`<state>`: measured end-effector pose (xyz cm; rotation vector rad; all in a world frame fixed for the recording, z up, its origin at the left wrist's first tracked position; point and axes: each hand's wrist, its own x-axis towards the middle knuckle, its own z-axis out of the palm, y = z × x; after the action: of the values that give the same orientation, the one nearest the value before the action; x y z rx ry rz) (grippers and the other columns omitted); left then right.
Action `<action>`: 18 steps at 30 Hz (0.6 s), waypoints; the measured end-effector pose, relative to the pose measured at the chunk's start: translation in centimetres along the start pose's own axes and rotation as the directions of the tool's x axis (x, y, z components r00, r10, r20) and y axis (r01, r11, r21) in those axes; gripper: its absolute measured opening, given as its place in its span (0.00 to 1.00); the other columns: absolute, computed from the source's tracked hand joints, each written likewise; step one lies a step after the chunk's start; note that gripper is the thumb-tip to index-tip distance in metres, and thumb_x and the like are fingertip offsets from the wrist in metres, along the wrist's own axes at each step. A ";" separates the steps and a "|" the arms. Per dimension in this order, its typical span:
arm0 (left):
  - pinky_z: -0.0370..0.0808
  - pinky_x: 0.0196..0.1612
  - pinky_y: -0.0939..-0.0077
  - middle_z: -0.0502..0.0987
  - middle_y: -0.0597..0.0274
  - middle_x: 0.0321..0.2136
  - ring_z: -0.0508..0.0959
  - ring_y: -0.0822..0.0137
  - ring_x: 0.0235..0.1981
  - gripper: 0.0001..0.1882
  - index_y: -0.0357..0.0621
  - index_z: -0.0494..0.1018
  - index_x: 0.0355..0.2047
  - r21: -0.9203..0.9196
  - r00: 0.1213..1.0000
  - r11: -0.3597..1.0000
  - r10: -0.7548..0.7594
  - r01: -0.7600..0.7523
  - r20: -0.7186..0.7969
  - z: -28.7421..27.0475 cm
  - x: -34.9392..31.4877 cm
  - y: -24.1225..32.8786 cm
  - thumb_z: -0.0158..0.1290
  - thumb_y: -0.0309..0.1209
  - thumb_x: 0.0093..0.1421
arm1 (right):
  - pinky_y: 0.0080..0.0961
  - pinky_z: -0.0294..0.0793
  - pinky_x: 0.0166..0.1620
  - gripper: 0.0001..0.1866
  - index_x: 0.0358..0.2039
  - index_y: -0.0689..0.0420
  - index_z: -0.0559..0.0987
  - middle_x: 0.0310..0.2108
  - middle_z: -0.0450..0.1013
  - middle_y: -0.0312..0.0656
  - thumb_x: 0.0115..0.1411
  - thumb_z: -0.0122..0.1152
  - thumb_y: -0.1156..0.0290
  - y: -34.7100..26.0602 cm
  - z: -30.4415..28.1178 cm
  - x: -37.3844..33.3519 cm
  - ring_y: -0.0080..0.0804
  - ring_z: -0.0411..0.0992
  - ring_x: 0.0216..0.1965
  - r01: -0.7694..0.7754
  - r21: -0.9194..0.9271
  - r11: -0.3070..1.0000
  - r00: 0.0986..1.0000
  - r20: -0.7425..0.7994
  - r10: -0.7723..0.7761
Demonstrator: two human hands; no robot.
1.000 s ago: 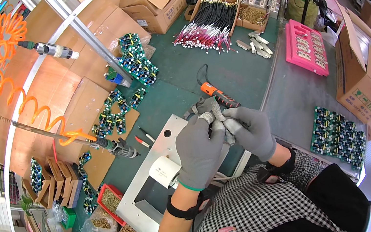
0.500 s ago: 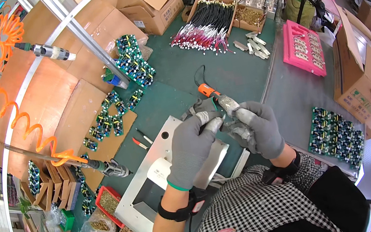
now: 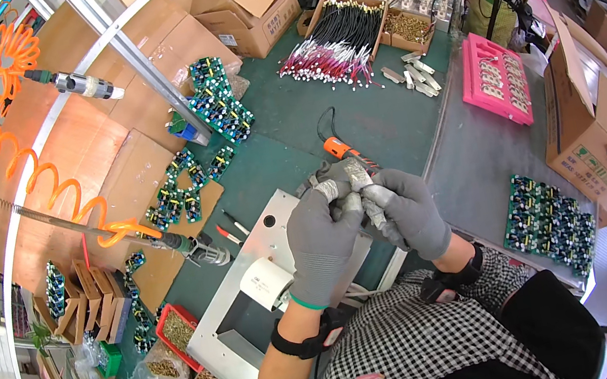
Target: The worker is assembling electrical components onto a metal base plate in a workshop, using an electric screwdriver to secure parts like transformers and circuit boards.
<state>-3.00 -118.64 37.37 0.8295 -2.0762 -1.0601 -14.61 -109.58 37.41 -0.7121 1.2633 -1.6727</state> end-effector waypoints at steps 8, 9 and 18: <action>0.71 0.27 0.75 0.73 0.57 0.23 0.74 0.66 0.21 0.07 0.37 0.74 0.29 0.276 0.972 0.948 0.201 -0.161 -0.123 0.9 1.9 -0.7 0.56 0.26 0.49 | 0.17 0.71 0.17 0.12 0.31 0.64 0.72 0.18 0.68 0.38 0.59 0.48 0.66 -0.3 -0.7 0.4 0.22 0.65 0.12 -0.313 0.230 0.922 0.950 0.079 0.303; 0.71 0.27 0.75 0.73 0.57 0.23 0.74 0.66 0.21 0.06 0.38 0.74 0.29 0.269 0.979 0.954 0.168 -0.131 -0.119 1.0 2.1 -0.9 0.56 0.26 0.49 | 0.17 0.71 0.17 0.12 0.31 0.64 0.72 0.18 0.68 0.38 0.59 0.48 0.66 -0.3 -0.8 0.3 0.22 0.65 0.12 -0.312 0.231 0.922 0.950 0.078 0.302; 0.72 0.27 0.75 0.76 0.56 0.24 0.76 0.65 0.22 0.07 0.39 0.75 0.28 0.519 0.887 0.827 0.389 -0.217 -0.249 1.7 4.6 -4.9 0.57 0.28 0.47 | 0.24 0.71 0.23 0.11 0.25 0.59 0.71 0.19 0.67 0.36 0.58 0.47 0.66 1.1 -2.6 -0.9 0.21 0.65 0.17 -0.500 0.381 0.778 0.861 0.120 0.495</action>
<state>-5.80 -123.72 33.67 0.8003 -2.0882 -0.1924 -16.07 -107.71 35.64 -0.1129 0.9416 -1.4042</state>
